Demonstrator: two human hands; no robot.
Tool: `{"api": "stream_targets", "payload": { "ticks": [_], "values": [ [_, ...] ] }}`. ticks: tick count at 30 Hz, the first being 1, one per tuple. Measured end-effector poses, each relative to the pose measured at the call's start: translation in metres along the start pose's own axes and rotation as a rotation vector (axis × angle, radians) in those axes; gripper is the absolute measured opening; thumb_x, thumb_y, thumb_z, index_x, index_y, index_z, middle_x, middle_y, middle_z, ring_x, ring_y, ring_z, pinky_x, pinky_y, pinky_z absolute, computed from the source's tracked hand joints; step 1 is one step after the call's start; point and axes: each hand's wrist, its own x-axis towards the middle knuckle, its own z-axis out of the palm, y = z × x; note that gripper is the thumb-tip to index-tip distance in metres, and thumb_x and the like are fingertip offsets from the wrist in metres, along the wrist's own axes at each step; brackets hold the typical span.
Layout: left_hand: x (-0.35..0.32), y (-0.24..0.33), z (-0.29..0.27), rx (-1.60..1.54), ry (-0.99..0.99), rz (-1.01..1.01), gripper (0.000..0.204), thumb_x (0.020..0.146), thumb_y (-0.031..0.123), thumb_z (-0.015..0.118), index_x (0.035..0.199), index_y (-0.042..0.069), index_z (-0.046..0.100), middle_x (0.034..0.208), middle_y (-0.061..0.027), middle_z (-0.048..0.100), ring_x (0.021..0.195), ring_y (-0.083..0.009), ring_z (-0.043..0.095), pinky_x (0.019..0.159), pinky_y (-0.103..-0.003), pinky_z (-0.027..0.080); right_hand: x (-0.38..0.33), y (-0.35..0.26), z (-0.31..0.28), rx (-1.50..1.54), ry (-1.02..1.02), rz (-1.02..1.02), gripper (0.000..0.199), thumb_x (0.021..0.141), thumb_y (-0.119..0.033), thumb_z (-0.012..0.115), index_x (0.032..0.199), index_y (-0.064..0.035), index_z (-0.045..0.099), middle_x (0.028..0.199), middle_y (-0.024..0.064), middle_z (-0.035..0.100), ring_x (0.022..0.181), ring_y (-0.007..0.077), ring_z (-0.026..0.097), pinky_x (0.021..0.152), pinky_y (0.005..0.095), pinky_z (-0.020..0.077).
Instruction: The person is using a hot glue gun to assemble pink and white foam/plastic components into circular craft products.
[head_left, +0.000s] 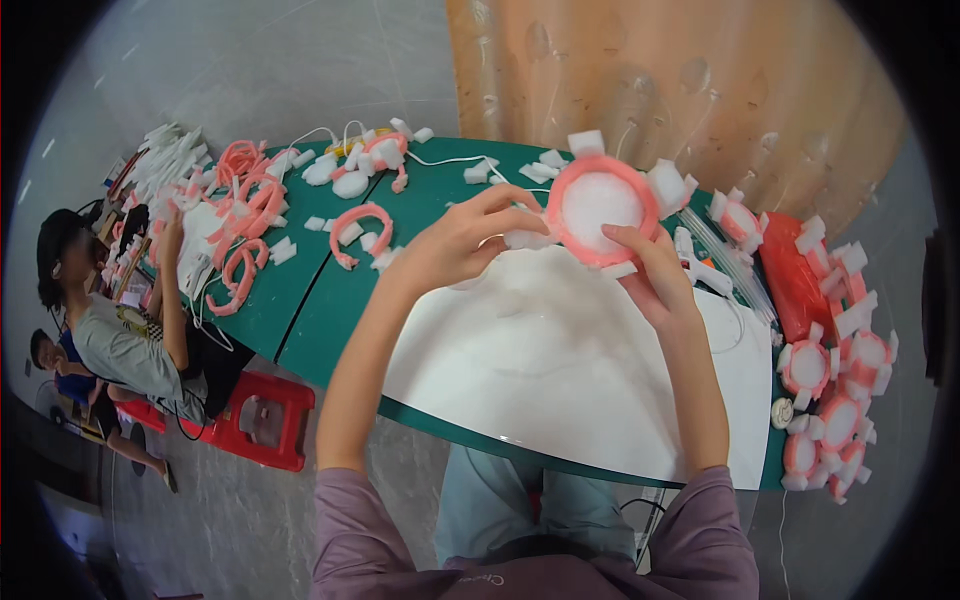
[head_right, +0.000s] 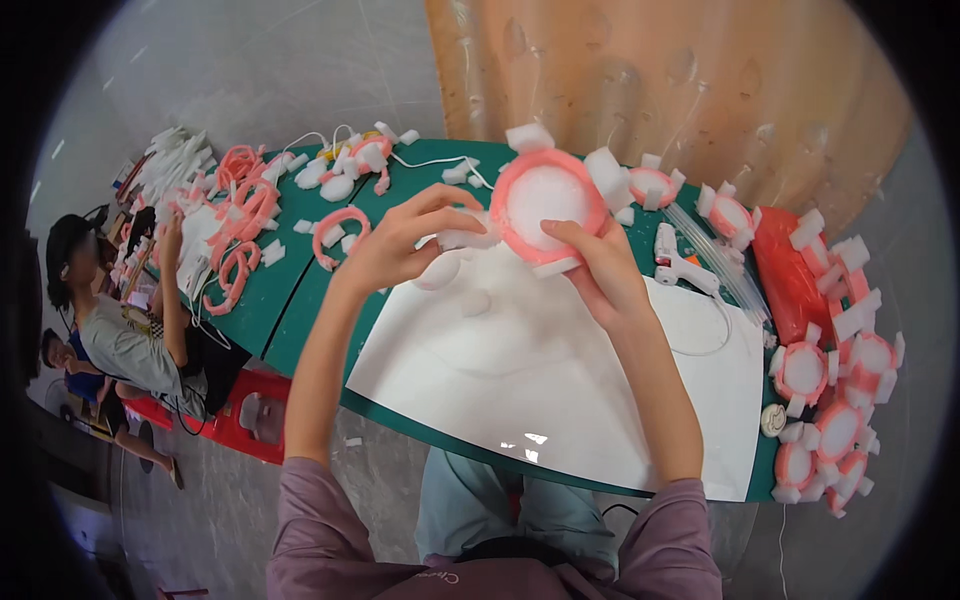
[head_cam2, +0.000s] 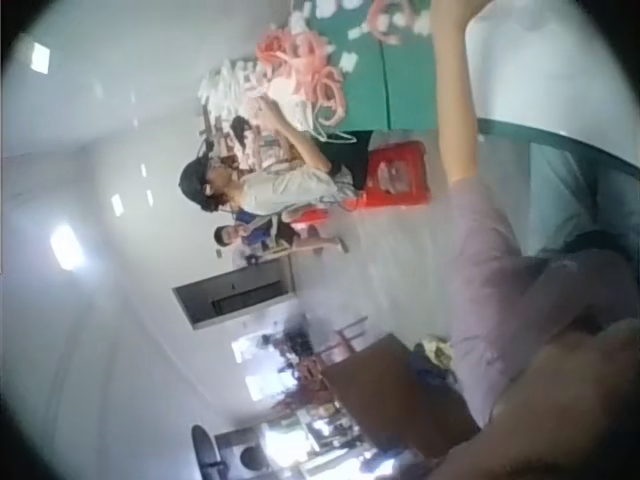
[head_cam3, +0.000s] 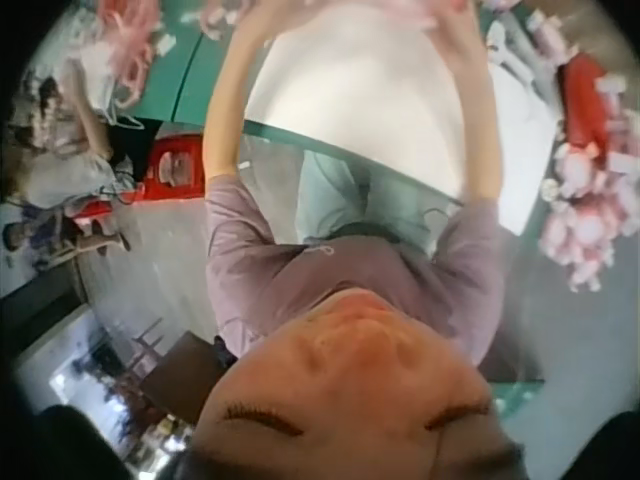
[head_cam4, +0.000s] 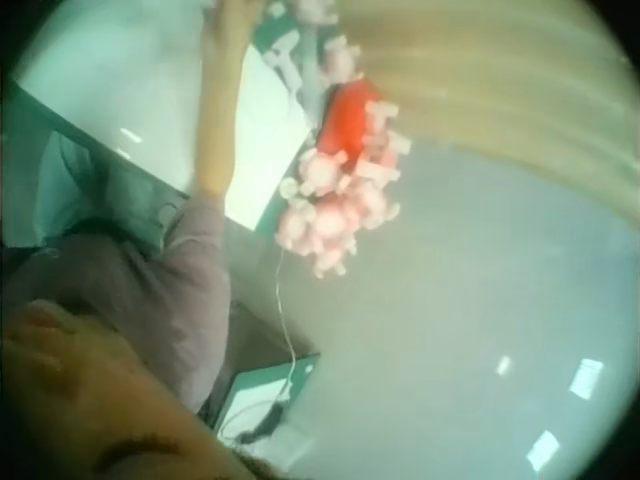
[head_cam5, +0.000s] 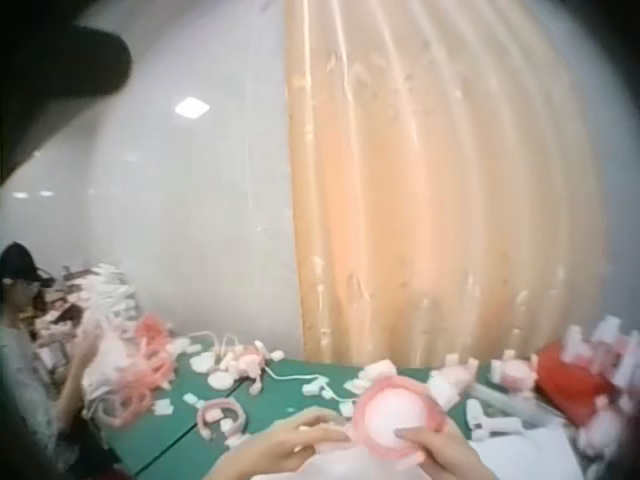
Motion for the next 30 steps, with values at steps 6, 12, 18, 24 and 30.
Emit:
{"api": "stream_targets", "payload": {
  "ticks": [6, 12, 18, 24, 30],
  "values": [
    [0.035, 0.018, 0.052, -0.107, 0.536, 0.198, 0.044, 0.069, -0.007, 0.057, 0.107, 0.01, 0.042, 0.114, -0.012, 0.045, 0.096, -0.026, 0.049, 0.079, -0.032, 0.042, -0.009, -0.01, 0.004, 0.218, 0.092, -0.25, 0.049, 0.073, 0.0, 0.062, 0.116, -0.0037, 0.039, 0.111, 0.0077, 0.046, 0.104, 0.0162, 0.046, 0.086, 0.0304, 0.0424],
    [0.045, 0.028, 0.078, -0.282, 0.915, 0.21, 0.033, 0.08, -0.002, 0.052, 0.1, 0.008, 0.027, 0.09, -0.0132, 0.046, 0.079, -0.0157, 0.05, 0.065, -0.025, 0.043, -0.038, -0.028, 0.002, 0.031, 0.042, -0.164, 0.051, 0.073, 0.002, 0.061, 0.117, -0.0044, 0.036, 0.11, 0.0083, 0.045, 0.098, 0.0168, 0.051, 0.079, 0.0303, 0.0477],
    [0.029, 0.05, 0.072, -0.479, 1.009, -0.031, 0.026, 0.085, 0.003, 0.045, 0.101, 0.008, 0.026, 0.084, -0.0107, 0.046, 0.071, -0.0125, 0.049, 0.063, -0.024, 0.042, -0.051, -0.024, 0.008, 0.012, 0.011, -0.084, 0.05, 0.071, 0.003, 0.062, 0.114, -0.0016, 0.038, 0.104, 0.0091, 0.047, 0.089, 0.0175, 0.055, 0.077, 0.0306, 0.0491],
    [0.031, 0.045, 0.06, -0.806, 1.03, -0.218, 0.026, 0.083, 0.002, 0.045, 0.104, 0.007, 0.031, 0.076, -0.005, 0.048, 0.068, -0.0092, 0.046, 0.059, -0.021, 0.039, -0.056, 0.004, 0.017, -0.39, 0.03, -0.498, 0.042, 0.069, -0.007, 0.07, 0.102, 0.0008, 0.045, 0.095, 0.0104, 0.05, 0.077, 0.0156, 0.053, 0.067, 0.0271, 0.0457],
    [0.021, 0.039, 0.042, -0.564, 1.031, -0.212, 0.029, 0.082, 0.002, 0.047, 0.104, 0.005, 0.028, 0.067, -0.006, 0.046, 0.058, -0.0109, 0.048, 0.054, -0.024, 0.04, -0.062, 0.017, 0.037, -0.54, 0.154, -0.54, 0.038, 0.07, -0.008, 0.068, 0.101, -0.0015, 0.046, 0.094, 0.0091, 0.049, 0.087, 0.016, 0.05, 0.07, 0.0278, 0.044]
  ]
}}
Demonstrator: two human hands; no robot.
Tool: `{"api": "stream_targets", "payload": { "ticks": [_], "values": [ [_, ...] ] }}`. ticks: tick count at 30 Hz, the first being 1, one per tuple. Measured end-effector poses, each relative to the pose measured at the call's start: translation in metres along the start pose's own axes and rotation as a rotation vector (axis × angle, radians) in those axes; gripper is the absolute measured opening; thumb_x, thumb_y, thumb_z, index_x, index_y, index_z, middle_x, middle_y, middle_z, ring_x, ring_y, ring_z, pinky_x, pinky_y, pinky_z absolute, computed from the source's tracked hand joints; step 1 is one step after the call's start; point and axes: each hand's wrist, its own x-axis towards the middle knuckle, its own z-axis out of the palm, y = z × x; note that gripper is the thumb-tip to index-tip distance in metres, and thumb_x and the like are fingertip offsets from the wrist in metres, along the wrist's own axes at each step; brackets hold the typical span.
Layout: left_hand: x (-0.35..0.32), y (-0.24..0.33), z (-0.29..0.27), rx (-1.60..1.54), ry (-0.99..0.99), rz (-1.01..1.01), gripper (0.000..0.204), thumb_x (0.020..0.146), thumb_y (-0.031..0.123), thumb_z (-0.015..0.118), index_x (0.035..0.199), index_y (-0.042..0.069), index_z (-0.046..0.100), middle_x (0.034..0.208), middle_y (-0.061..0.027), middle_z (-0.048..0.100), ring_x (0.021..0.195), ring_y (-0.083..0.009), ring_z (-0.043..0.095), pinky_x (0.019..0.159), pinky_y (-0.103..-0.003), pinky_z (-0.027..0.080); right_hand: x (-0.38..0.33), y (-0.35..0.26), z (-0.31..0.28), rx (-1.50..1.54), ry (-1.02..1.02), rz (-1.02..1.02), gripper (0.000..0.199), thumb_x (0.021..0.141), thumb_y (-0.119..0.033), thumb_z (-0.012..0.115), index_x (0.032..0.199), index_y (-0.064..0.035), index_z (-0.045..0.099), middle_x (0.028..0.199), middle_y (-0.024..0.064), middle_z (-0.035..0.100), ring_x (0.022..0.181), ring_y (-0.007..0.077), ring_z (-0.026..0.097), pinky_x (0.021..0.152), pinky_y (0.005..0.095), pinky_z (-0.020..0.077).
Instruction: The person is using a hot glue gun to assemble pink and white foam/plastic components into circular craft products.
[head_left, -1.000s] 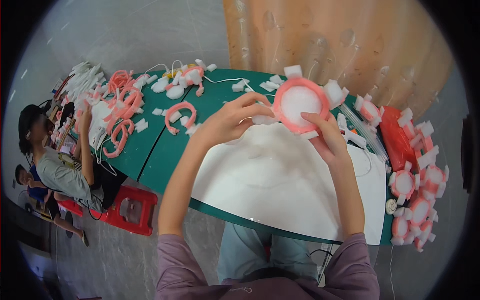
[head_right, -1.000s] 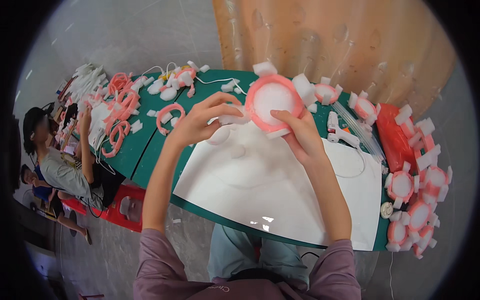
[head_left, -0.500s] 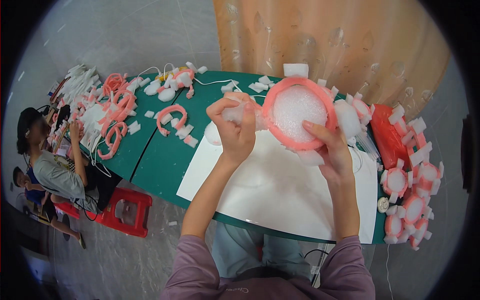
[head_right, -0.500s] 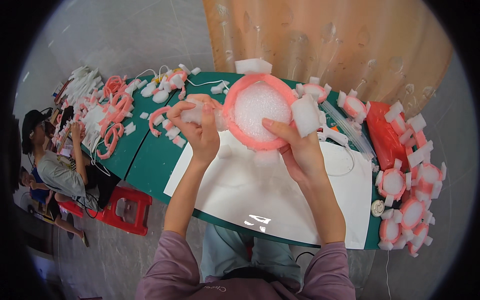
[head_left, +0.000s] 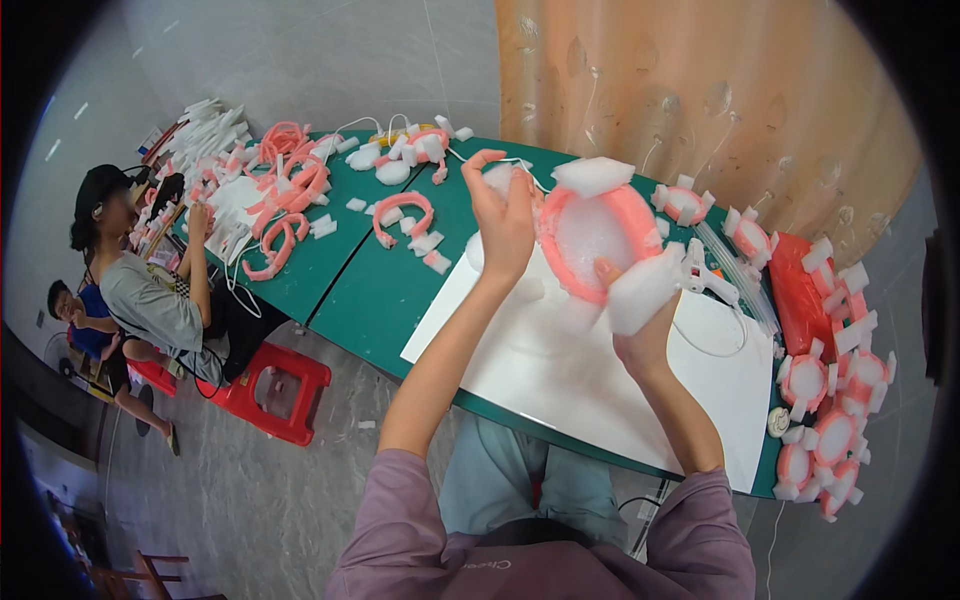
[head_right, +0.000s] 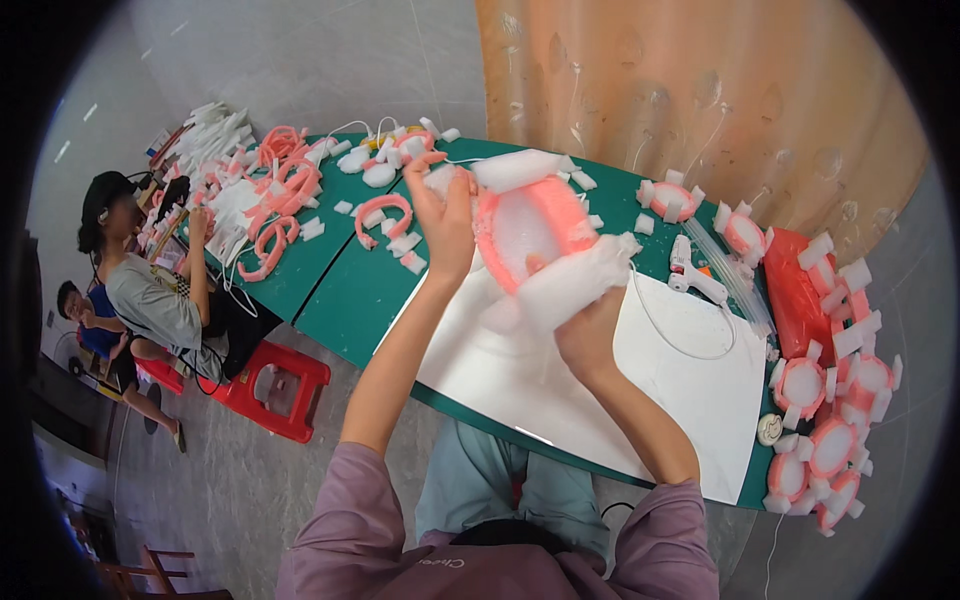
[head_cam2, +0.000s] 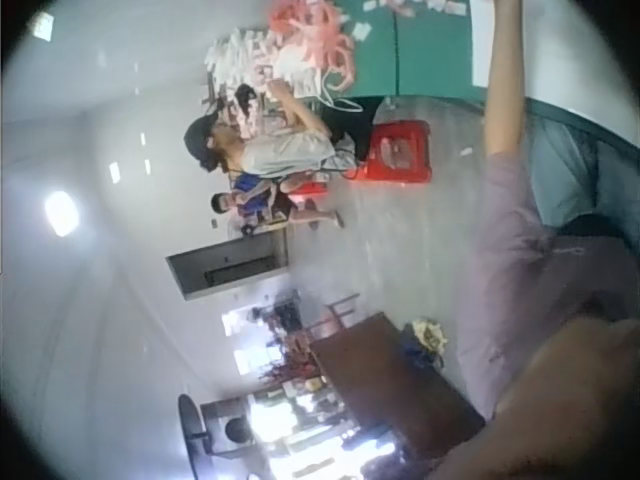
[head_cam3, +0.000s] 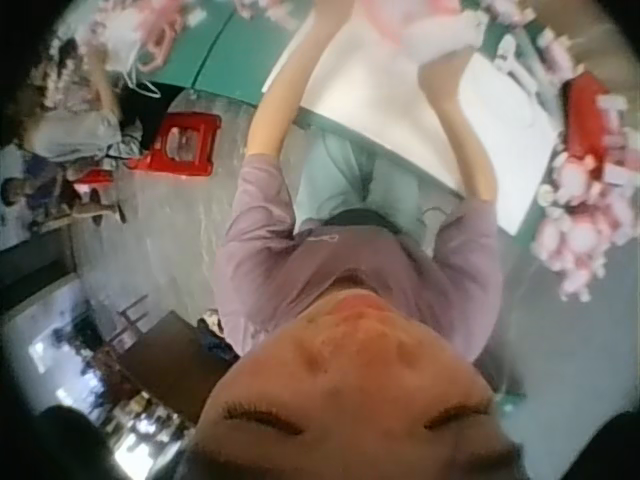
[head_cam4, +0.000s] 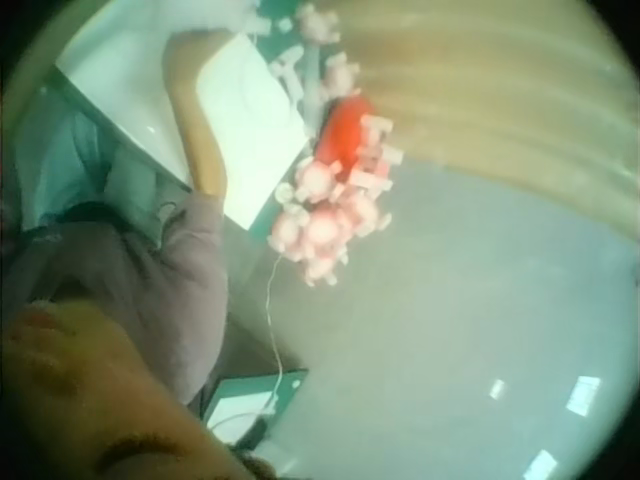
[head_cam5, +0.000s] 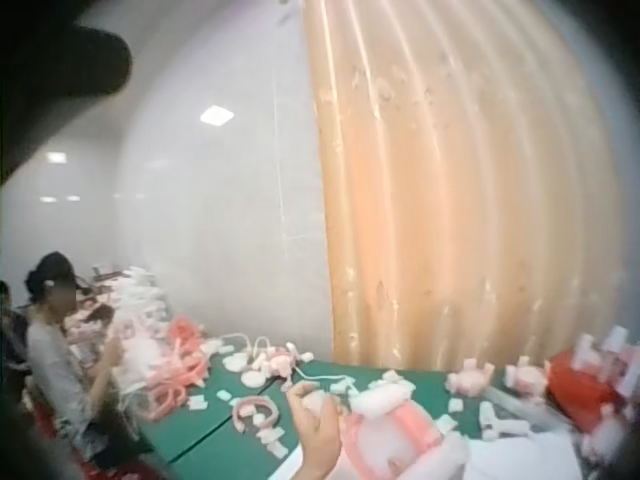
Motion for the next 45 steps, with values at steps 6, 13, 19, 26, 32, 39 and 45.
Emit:
{"api": "stream_targets", "payload": {
  "ticks": [6, 13, 19, 26, 32, 39, 45],
  "values": [
    [-0.072, 0.054, -0.012, -0.026, -0.019, 0.23, 0.059, 0.075, 0.002, 0.06, 0.114, 0.009, 0.017, 0.086, -0.0125, 0.048, 0.071, -0.017, 0.051, 0.058, -0.029, 0.044, -0.056, -0.031, -0.024, 0.667, -0.067, 0.482, 0.054, 0.076, 0.0, 0.056, 0.123, -0.0061, 0.031, 0.11, 0.0077, 0.045, 0.1, 0.0179, 0.048, 0.089, 0.0355, 0.0401],
    [-0.231, 0.108, -0.069, 0.37, -0.057, 0.217, 0.028, 0.06, 0.027, 0.069, 0.075, 0.008, 0.056, 0.08, -0.0098, 0.055, 0.068, -0.0223, 0.055, 0.058, -0.032, 0.045, -0.176, -0.041, -0.059, 0.597, -0.422, 0.687, 0.052, 0.076, 0.0, 0.056, 0.123, -0.0039, 0.033, 0.113, 0.0091, 0.048, 0.104, 0.018, 0.047, 0.09, 0.0334, 0.039],
    [-0.314, 0.157, -0.09, 0.699, -0.482, 0.122, 0.019, 0.073, 0.018, 0.064, 0.077, 0.002, 0.056, 0.072, -0.0134, 0.057, 0.056, -0.0232, 0.055, 0.045, -0.035, 0.043, -0.222, -0.052, -0.111, 0.412, -0.729, 0.893, 0.051, 0.076, -0.004, 0.054, 0.122, -0.0034, 0.032, 0.11, 0.0111, 0.048, 0.105, 0.0215, 0.047, 0.088, 0.0371, 0.0403],
    [-0.314, 0.178, -0.08, 0.389, -0.647, 0.25, 0.014, 0.066, 0.005, 0.061, 0.079, 0.0, 0.06, 0.076, -0.0133, 0.058, 0.061, -0.0217, 0.059, 0.051, -0.029, 0.047, -0.207, -0.065, -0.138, 0.21, -1.284, 0.777, 0.049, 0.078, -0.008, 0.053, 0.122, -0.0022, 0.033, 0.109, 0.012, 0.049, 0.099, 0.0222, 0.05, 0.083, 0.037, 0.0428],
    [-0.329, 0.178, -0.081, 0.525, -0.386, 0.154, 0.018, 0.071, 0.014, 0.058, 0.085, 0.002, 0.059, 0.077, -0.0094, 0.06, 0.065, -0.0224, 0.06, 0.053, -0.029, 0.047, -0.199, -0.069, -0.146, 0.083, -1.255, 0.696, 0.047, 0.079, -0.012, 0.053, 0.121, -0.0011, 0.034, 0.108, 0.0128, 0.05, 0.093, 0.0228, 0.052, 0.08, 0.0368, 0.0449],
    [-0.247, 0.202, -0.117, 0.405, 0.527, -0.219, 0.025, 0.078, 0.022, 0.056, 0.092, 0.003, 0.048, 0.065, -0.0062, 0.052, 0.041, -0.0121, 0.043, 0.04, -0.022, 0.037, -0.207, -0.055, -0.214, -0.173, -0.302, 0.737, 0.045, 0.081, -0.016, 0.052, 0.12, 0.0001, 0.035, 0.107, 0.0137, 0.051, 0.087, 0.0235, 0.055, 0.075, 0.0367, 0.0473],
    [-0.266, 0.166, -0.112, 0.543, 0.224, -0.233, 0.03, 0.082, 0.019, 0.054, 0.1, 0.006, 0.035, 0.07, -0.0044, 0.045, 0.045, -0.0082, 0.04, 0.036, -0.018, 0.031, -0.21, -0.026, -0.266, 0.099, 0.513, 0.198, 0.047, 0.084, -0.016, 0.047, 0.122, 0.0045, 0.029, 0.113, 0.0139, 0.045, 0.102, 0.024, 0.047, 0.09, 0.0375, 0.0378]
  ]
}}
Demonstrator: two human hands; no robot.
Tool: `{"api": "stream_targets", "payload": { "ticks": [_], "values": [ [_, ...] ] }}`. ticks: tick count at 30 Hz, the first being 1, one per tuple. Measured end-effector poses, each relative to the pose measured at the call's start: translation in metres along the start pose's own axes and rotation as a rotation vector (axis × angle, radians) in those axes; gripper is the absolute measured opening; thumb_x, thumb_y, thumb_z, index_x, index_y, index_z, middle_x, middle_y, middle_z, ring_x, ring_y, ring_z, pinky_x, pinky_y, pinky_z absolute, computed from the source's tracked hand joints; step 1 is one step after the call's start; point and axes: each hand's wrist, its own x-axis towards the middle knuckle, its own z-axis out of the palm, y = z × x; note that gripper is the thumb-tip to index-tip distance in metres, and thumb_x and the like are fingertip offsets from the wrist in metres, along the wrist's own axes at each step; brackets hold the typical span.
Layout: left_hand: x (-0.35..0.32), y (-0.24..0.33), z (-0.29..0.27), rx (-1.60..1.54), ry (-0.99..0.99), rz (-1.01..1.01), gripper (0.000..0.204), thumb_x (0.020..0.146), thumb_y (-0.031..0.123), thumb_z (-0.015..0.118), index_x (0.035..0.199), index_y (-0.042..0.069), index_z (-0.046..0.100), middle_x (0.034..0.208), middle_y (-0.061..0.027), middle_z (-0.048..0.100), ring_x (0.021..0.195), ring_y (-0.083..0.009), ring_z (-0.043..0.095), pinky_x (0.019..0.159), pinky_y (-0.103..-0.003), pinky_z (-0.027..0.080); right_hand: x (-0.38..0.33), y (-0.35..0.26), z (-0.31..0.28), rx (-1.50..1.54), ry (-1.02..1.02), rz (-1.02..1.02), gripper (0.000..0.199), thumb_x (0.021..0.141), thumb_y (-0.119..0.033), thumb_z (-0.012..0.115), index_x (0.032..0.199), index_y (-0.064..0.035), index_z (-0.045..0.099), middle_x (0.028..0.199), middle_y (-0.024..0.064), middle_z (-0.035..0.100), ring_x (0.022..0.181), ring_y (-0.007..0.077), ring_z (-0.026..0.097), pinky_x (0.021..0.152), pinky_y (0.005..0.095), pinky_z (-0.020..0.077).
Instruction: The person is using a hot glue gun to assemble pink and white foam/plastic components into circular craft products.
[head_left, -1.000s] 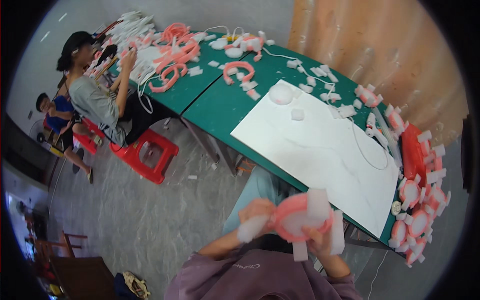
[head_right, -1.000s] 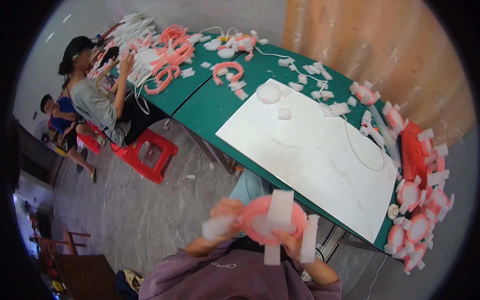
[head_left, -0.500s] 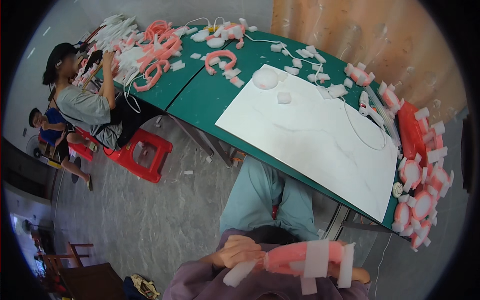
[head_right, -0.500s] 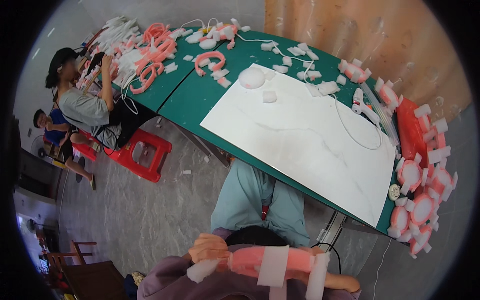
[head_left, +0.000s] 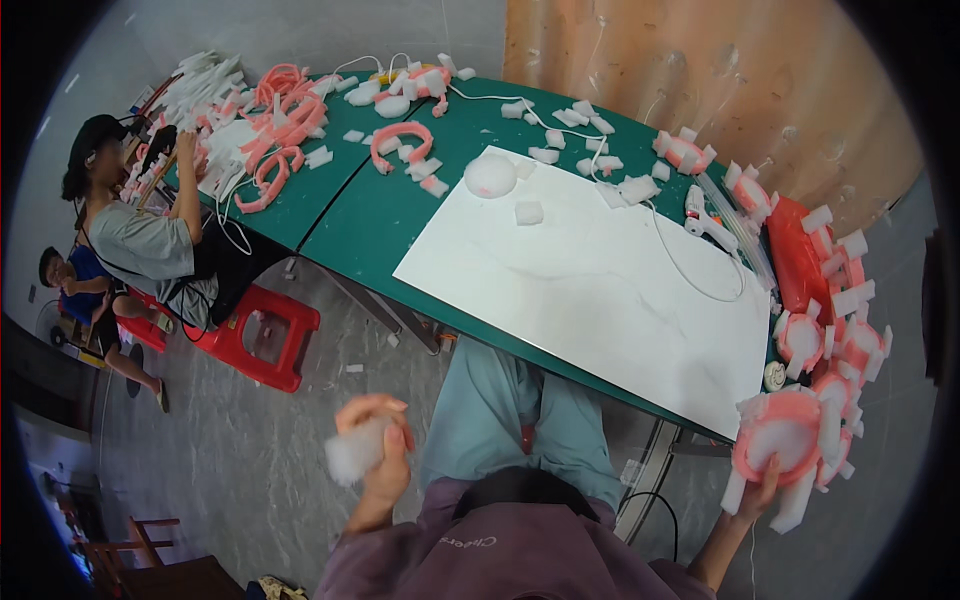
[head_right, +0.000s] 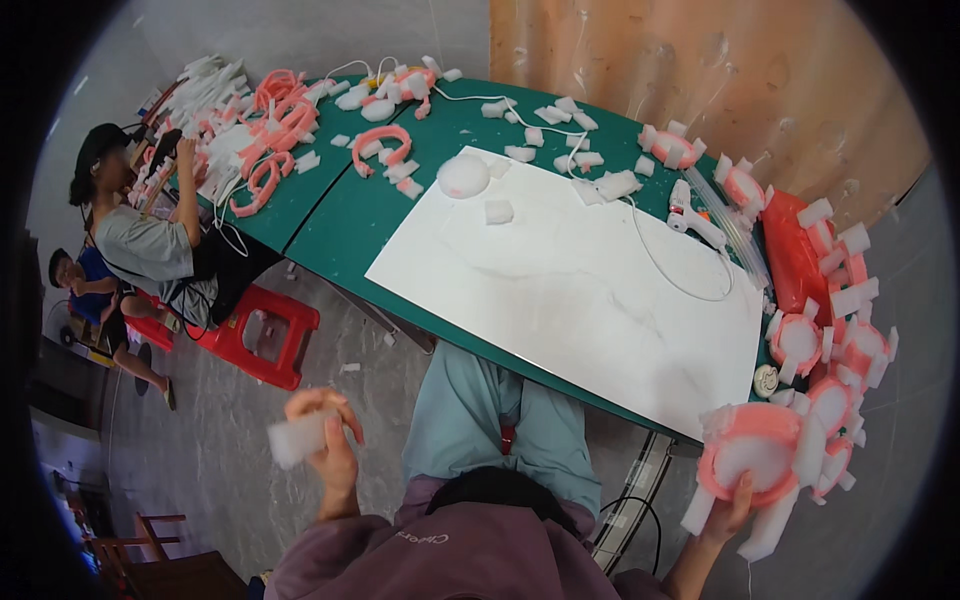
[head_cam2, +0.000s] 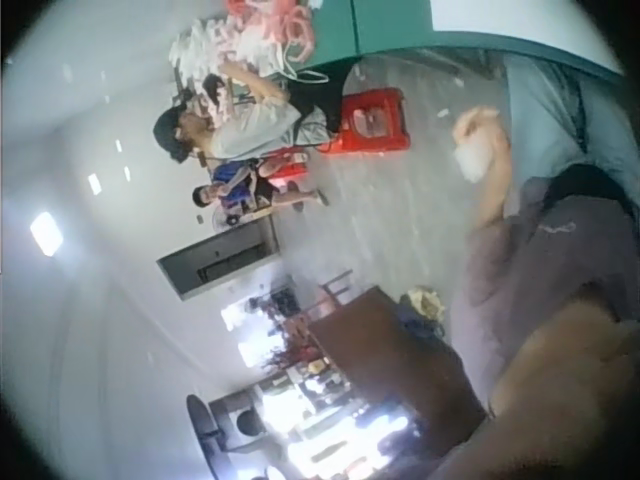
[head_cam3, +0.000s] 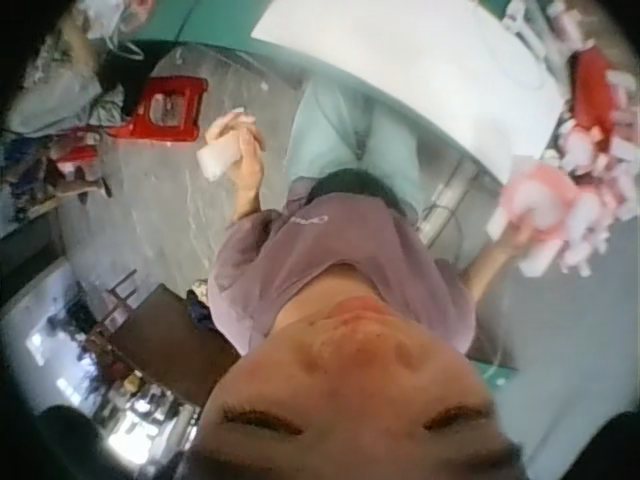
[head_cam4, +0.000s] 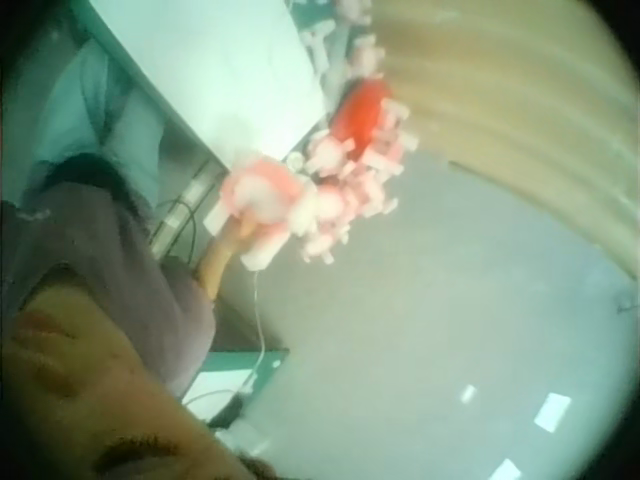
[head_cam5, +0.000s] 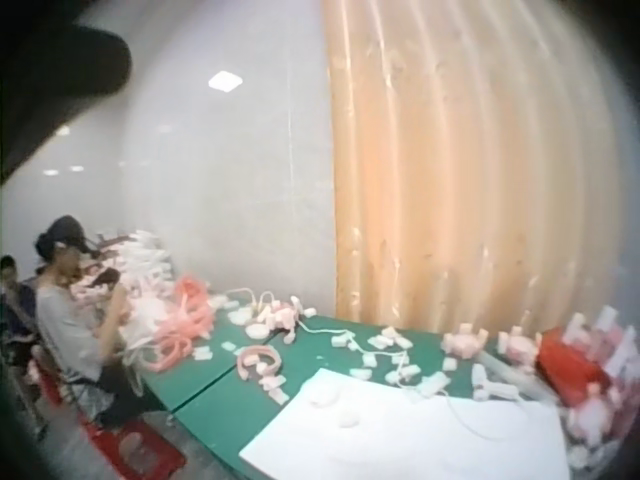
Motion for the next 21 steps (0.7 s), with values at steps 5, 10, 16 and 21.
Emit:
{"api": "stream_targets", "payload": {
  "ticks": [5, 10, 16, 21],
  "values": [
    [0.107, -0.004, 0.021, 0.035, 0.09, 0.16, 0.055, 0.08, 0.012, 0.056, 0.124, 0.002, 0.024, 0.088, -0.0069, 0.049, 0.065, -0.0106, 0.045, 0.059, -0.023, 0.04, 0.002, -0.002, 0.008, 0.107, -0.071, 0.177, 0.044, 0.083, -0.018, 0.049, 0.119, 0.0034, 0.034, 0.112, 0.0138, 0.046, 0.101, 0.0221, 0.048, 0.086, 0.0354, 0.0403],
    [0.205, -0.012, 0.065, 0.689, -0.033, 0.371, 0.076, 0.076, 0.023, 0.063, 0.131, -0.001, 0.018, 0.131, -0.0271, 0.025, 0.118, -0.0352, 0.033, 0.094, -0.037, 0.03, -0.003, 0.001, 0.02, 0.078, -0.011, 0.257, 0.047, 0.081, -0.014, 0.051, 0.122, 0.0004, 0.032, 0.114, 0.0134, 0.044, 0.102, 0.0227, 0.048, 0.087, 0.0353, 0.0406],
    [0.15, 0.006, 0.045, 0.678, -0.148, 0.477, 0.06, 0.073, 0.02, 0.066, 0.122, -0.001, 0.038, 0.131, -0.0213, 0.03, 0.116, -0.0351, 0.037, 0.095, -0.038, 0.03, -0.007, 0.015, 0.029, -0.088, -0.07, 0.224, 0.054, 0.079, -0.009, 0.052, 0.127, -0.0032, 0.028, 0.117, 0.0133, 0.042, 0.107, 0.025, 0.045, 0.088, 0.0378, 0.0413],
    [0.096, 0.068, 0.035, -0.668, -0.749, 0.787, 0.016, 0.074, 0.02, 0.058, 0.068, 0.006, 0.052, 0.07, -0.0055, 0.046, 0.065, -0.0199, 0.049, 0.063, -0.034, 0.043, -0.012, 0.017, 0.063, -0.049, -0.147, 0.389, 0.068, 0.069, 0.0, 0.059, 0.128, -0.0037, 0.026, 0.119, 0.0107, 0.042, 0.11, 0.0225, 0.042, 0.093, 0.0356, 0.0353]
  ]
}}
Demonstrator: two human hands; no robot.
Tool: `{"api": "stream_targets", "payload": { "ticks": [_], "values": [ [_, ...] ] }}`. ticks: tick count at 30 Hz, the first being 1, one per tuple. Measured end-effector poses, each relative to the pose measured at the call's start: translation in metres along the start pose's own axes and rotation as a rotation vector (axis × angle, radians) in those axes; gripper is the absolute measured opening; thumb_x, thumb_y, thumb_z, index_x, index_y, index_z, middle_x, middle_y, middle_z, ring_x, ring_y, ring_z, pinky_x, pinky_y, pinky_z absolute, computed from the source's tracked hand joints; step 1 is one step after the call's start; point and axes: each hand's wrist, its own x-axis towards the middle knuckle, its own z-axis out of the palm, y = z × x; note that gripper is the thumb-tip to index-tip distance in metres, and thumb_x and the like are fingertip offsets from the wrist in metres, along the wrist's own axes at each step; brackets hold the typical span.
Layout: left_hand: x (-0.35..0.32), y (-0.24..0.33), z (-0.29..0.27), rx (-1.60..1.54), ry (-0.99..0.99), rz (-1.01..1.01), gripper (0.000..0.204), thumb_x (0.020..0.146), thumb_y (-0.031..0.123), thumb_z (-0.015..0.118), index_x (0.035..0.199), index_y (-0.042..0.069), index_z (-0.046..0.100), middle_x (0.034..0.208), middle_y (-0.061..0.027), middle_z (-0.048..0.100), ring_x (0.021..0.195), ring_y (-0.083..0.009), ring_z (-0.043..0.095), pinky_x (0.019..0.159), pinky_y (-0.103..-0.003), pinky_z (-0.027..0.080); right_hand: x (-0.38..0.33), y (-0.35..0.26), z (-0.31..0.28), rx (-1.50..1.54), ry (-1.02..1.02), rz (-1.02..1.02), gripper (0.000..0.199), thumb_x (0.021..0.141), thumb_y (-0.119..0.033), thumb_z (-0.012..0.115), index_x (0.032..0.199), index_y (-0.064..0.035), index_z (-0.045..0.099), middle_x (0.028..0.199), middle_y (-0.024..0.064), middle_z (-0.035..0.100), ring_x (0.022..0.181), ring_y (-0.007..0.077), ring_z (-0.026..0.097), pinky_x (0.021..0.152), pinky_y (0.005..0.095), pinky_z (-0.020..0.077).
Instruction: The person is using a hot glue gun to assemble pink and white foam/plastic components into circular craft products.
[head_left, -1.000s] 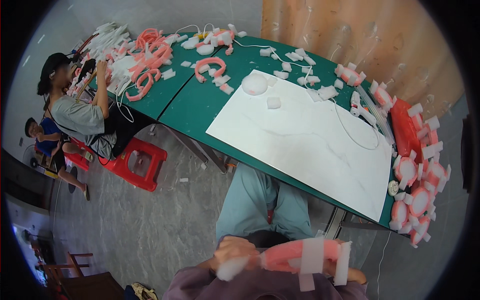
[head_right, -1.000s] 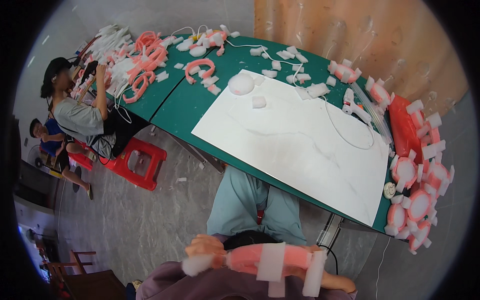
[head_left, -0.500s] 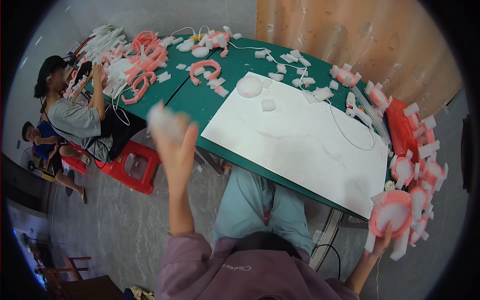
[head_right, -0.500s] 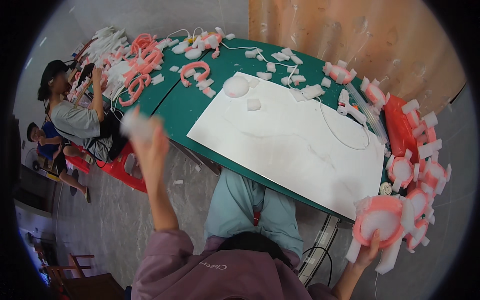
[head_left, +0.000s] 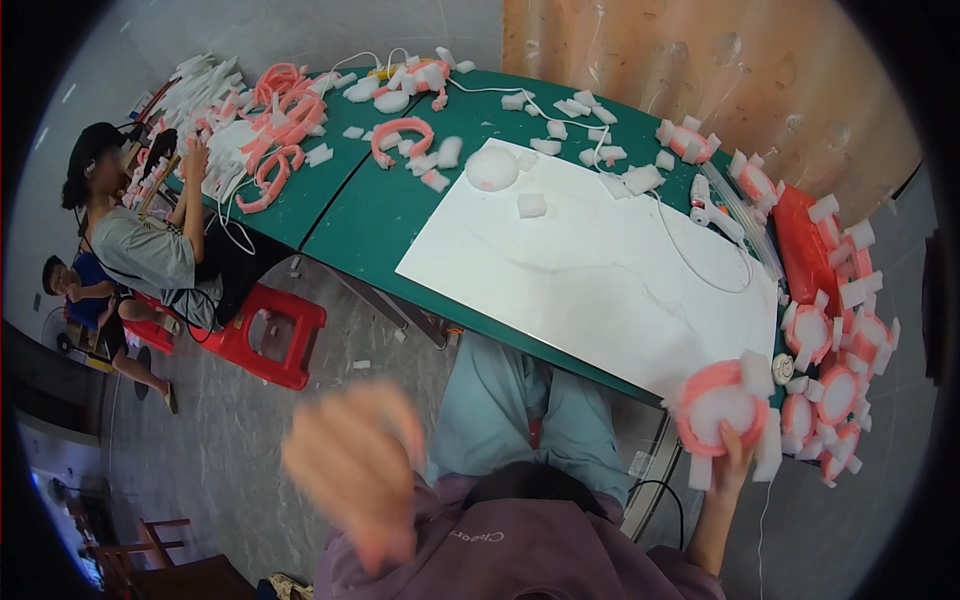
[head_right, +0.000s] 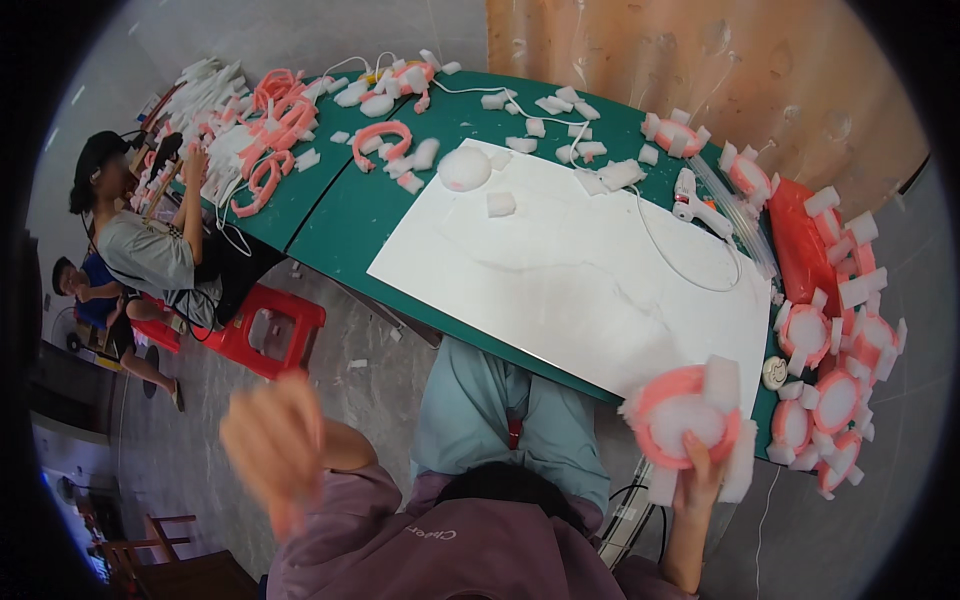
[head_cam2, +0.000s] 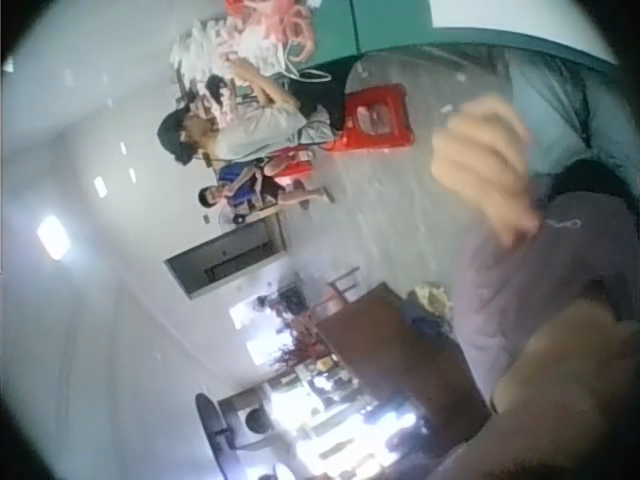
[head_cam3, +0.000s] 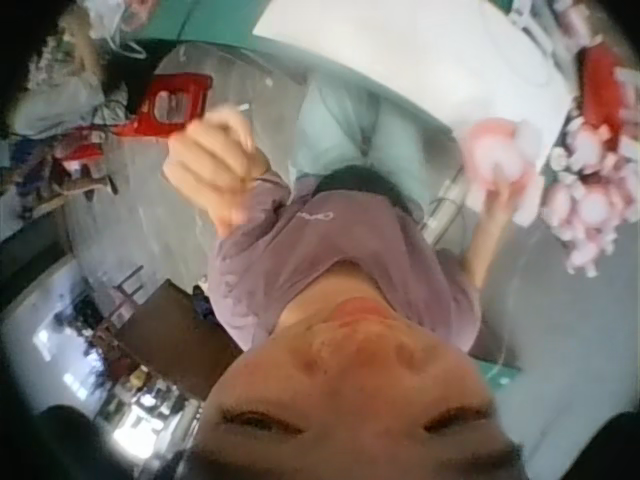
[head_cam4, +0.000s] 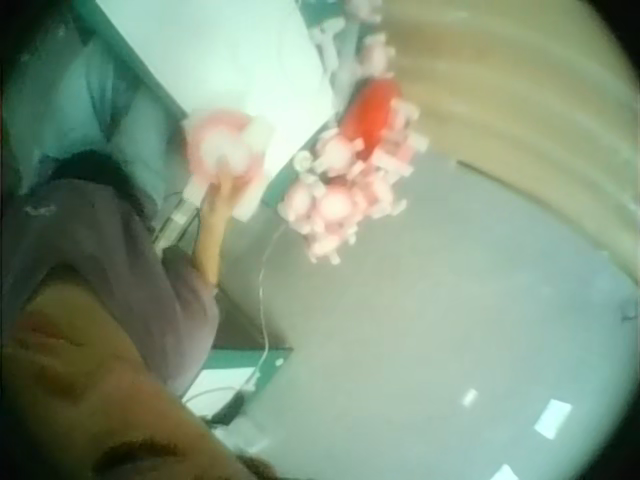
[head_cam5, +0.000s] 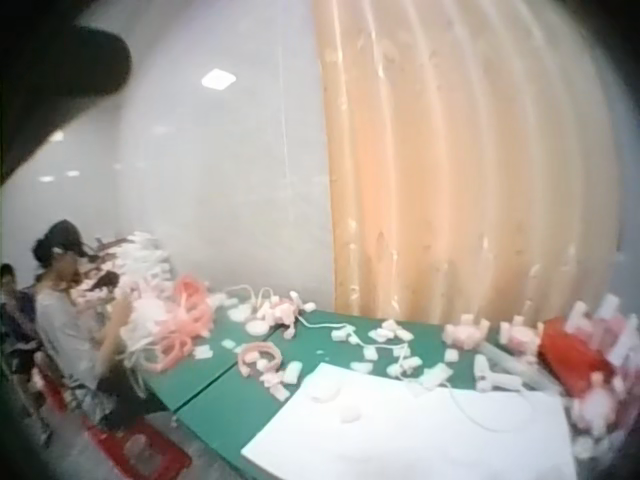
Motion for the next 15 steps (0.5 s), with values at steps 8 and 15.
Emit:
{"api": "stream_targets", "payload": {
  "ticks": [8, 15],
  "values": [
    [0.022, 0.028, 0.03, -0.722, -0.668, 0.37, 0.019, 0.081, 0.013, 0.042, 0.065, 0.009, 0.053, 0.064, -0.0005, 0.043, 0.062, -0.0152, 0.045, 0.058, -0.03, 0.036, -0.006, 0.007, 0.031, -0.02, -0.223, 0.148, 0.067, 0.067, -0.001, 0.06, 0.126, -0.004, 0.029, 0.115, 0.0098, 0.044, 0.108, 0.0218, 0.044, 0.091, 0.0351, 0.0373],
    [0.035, 0.031, 0.022, -0.62, -0.787, 0.501, 0.021, 0.081, 0.017, 0.043, 0.065, 0.01, 0.054, 0.065, -0.0004, 0.045, 0.064, -0.0155, 0.046, 0.056, -0.027, 0.033, -0.011, 0.012, 0.037, -0.023, -0.244, 0.244, 0.066, 0.065, -0.002, 0.06, 0.125, -0.0032, 0.032, 0.112, 0.0097, 0.046, 0.106, 0.0216, 0.045, 0.091, 0.0343, 0.0378]
  ]
}}
